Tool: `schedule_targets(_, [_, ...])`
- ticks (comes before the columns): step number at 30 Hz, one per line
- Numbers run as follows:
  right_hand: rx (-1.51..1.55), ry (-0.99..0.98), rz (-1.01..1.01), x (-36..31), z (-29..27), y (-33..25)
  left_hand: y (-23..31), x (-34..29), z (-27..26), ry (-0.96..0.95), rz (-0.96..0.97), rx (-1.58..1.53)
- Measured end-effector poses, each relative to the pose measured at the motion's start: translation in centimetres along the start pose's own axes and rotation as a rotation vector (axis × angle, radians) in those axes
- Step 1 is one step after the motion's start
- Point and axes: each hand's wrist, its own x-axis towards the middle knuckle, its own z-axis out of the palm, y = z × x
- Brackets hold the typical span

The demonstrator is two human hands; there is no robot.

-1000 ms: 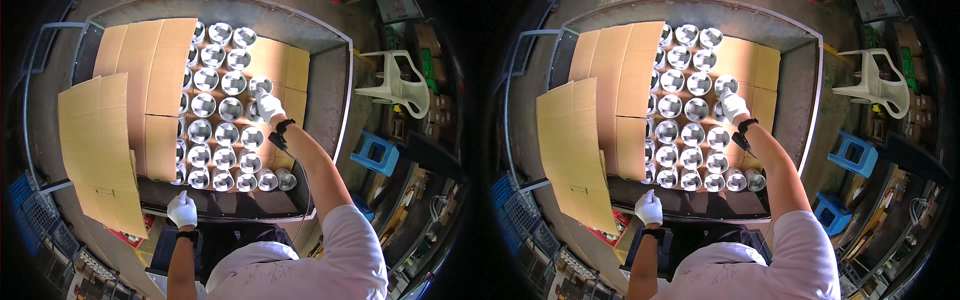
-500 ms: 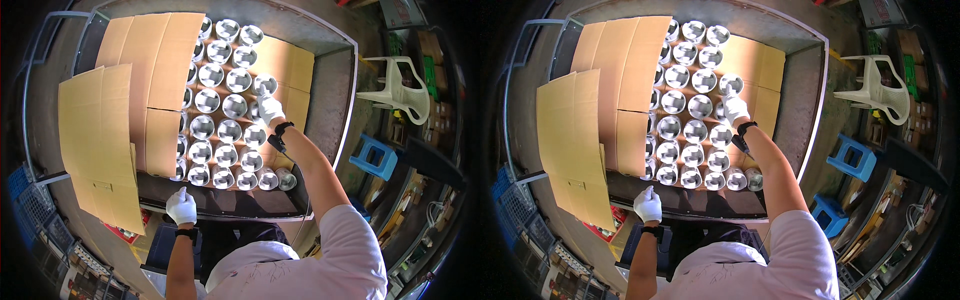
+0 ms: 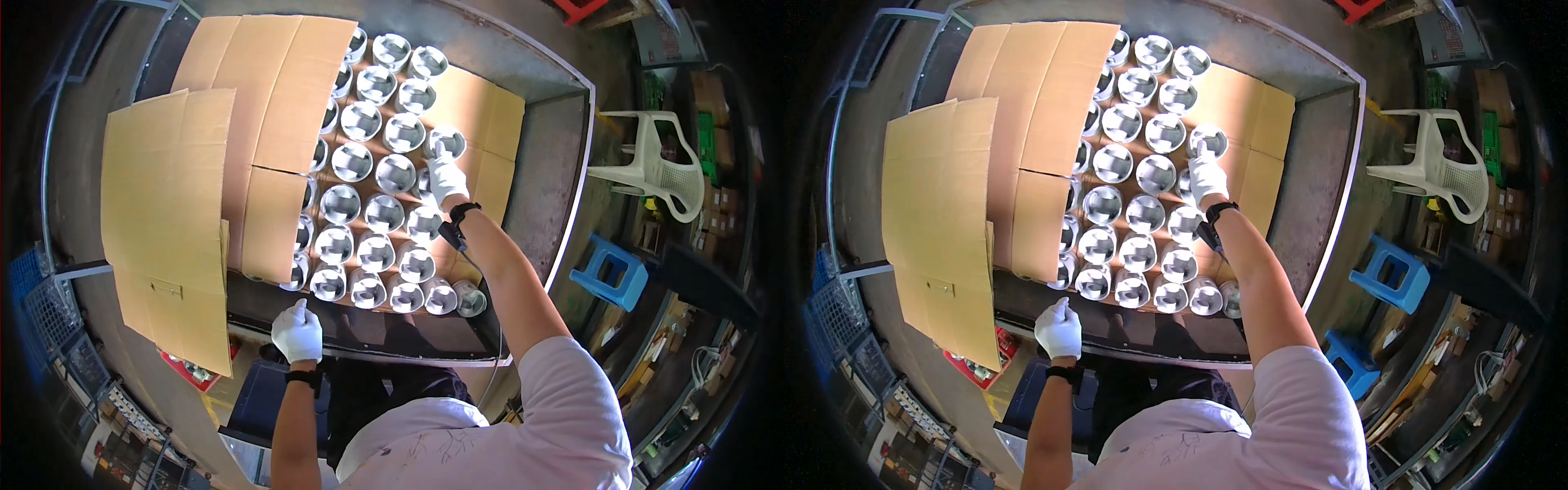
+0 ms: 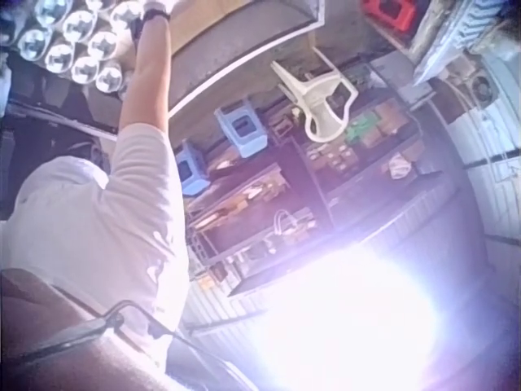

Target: Arranging metal engine pistons into rows within a large metal container.

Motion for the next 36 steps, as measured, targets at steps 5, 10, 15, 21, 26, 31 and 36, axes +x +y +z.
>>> schedule_targets(5, [-0.094,0.075,-0.096,-1.7,0.6,-0.1,-0.4,-0.3,0.1,0.032,-0.031,-0.020])
schedule_targets(10, [-1.313,0.244,-0.720,2.5,-1.8,2.4,0.7,0.0,-0.1,0.100,0.035,-0.046])
schedule_targets(15, [-1.332,0.041,-0.812,-7.6,-2.9,-0.3,-0.3,-0.9,-0.8,0.100,0.016,-0.070])
schedule_targets(21, [-1.512,-0.184,-0.819,-16.3,-5.3,3.4,-0.8,-2.5,-2.1,0.304,0.041,-0.357])
schedule_targets(26, [-1.448,-0.221,-0.995,-24.1,-5.0,7.8,-3.4,-12.9,-7.1,0.525,-0.146,-0.463])
schedule_targets(31, [-1.321,-0.484,-1.375,-31.2,-0.5,9.8,-7.3,-29.8,-7.1,0.543,-0.612,-0.362])
schedule_targets(36, [-1.250,-0.840,-1.291,-43.6,9.0,13.5,-8.3,-45.9,-6.7,0.641,-1.106,-0.299])
